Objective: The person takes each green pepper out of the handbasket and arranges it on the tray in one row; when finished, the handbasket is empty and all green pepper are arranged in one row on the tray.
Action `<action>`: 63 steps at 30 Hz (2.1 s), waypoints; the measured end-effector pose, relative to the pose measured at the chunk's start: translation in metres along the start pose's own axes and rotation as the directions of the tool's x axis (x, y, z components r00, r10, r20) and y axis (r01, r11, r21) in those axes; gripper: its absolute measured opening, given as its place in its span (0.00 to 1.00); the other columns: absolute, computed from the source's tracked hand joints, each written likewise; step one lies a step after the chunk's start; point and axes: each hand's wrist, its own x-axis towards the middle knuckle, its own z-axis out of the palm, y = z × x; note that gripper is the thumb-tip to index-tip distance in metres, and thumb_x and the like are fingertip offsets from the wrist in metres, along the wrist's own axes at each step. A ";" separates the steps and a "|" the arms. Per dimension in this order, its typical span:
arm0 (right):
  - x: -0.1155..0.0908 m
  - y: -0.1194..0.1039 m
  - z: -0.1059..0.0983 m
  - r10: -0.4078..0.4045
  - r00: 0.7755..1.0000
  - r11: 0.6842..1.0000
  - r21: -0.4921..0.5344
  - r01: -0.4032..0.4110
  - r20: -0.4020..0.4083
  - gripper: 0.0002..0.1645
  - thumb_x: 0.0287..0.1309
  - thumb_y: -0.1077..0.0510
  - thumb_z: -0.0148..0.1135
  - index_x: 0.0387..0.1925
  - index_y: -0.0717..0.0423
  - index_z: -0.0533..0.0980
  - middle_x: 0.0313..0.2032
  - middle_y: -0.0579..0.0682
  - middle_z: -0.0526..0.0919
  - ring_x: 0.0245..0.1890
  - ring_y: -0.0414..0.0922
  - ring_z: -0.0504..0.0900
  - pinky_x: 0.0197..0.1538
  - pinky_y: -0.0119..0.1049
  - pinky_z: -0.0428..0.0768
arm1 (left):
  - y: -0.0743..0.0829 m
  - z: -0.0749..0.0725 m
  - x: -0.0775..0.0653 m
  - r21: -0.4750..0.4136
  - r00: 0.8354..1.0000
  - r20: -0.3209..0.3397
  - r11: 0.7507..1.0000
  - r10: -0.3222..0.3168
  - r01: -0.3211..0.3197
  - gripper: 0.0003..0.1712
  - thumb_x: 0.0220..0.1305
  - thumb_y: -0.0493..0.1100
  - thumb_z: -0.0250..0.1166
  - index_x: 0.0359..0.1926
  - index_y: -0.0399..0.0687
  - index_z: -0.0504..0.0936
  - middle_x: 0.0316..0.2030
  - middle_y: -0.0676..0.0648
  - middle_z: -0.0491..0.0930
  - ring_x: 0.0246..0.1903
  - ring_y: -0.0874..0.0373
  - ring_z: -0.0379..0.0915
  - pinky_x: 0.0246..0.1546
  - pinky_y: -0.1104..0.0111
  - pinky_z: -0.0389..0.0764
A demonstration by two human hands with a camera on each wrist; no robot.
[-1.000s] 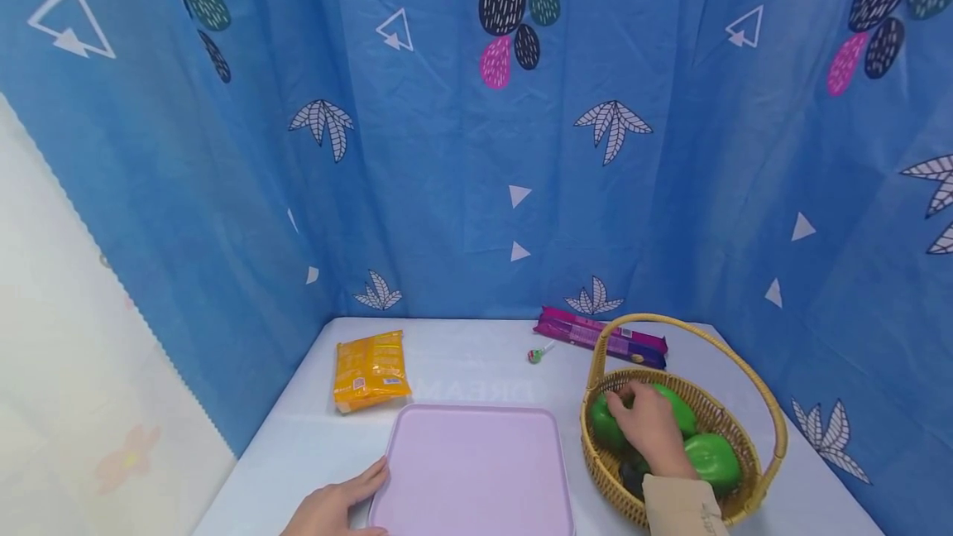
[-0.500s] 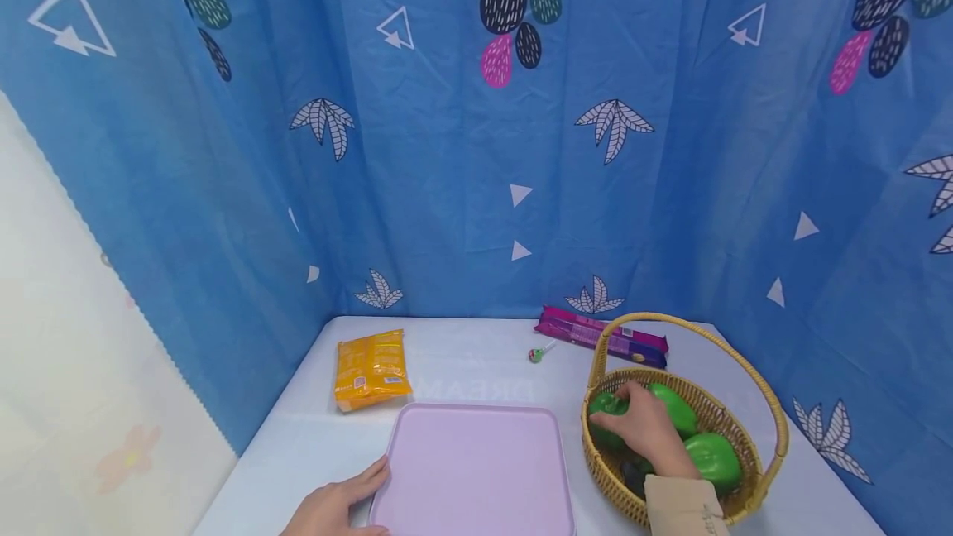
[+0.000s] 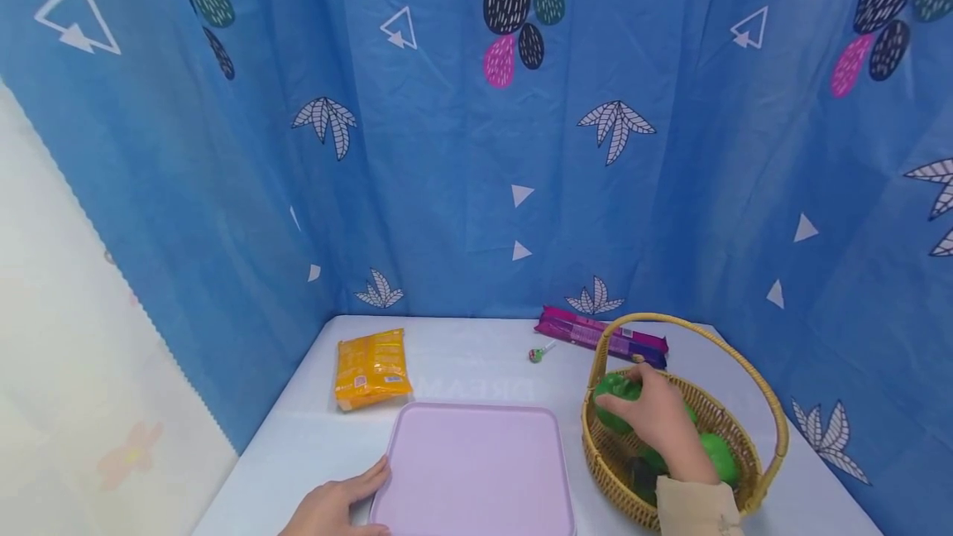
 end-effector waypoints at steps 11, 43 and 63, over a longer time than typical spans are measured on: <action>-0.016 -0.100 0.080 -0.255 0.966 0.961 0.124 0.249 0.036 0.36 0.46 0.37 0.82 0.50 0.52 0.79 0.44 0.48 0.84 0.38 0.41 0.80 0.36 0.37 0.85 | 0.001 -0.001 -0.003 -0.011 1.000 -0.009 1.000 -0.024 0.024 0.53 0.52 0.80 0.66 0.73 0.58 0.73 0.73 0.54 0.71 0.61 0.48 0.79 0.56 0.47 0.84; 0.033 -0.175 0.223 -0.445 0.878 0.878 0.279 0.389 0.174 0.34 0.52 0.42 0.80 0.53 0.53 0.75 0.47 0.50 0.85 0.42 0.42 0.81 0.47 0.41 0.86 | 0.002 0.000 0.001 -0.036 1.000 -0.008 0.999 0.024 -0.025 0.51 0.53 0.79 0.65 0.73 0.59 0.74 0.74 0.59 0.69 0.64 0.52 0.78 0.57 0.47 0.83; 0.027 -0.121 0.125 -0.431 0.885 0.824 0.322 0.466 -0.178 0.13 0.66 0.54 0.70 0.50 0.51 0.82 0.48 0.49 0.87 0.47 0.47 0.86 0.49 0.46 0.89 | 0.000 0.005 -0.002 -0.056 1.000 -0.003 0.998 -0.023 0.023 0.51 0.52 0.79 0.66 0.72 0.60 0.74 0.73 0.59 0.70 0.63 0.48 0.77 0.58 0.45 0.82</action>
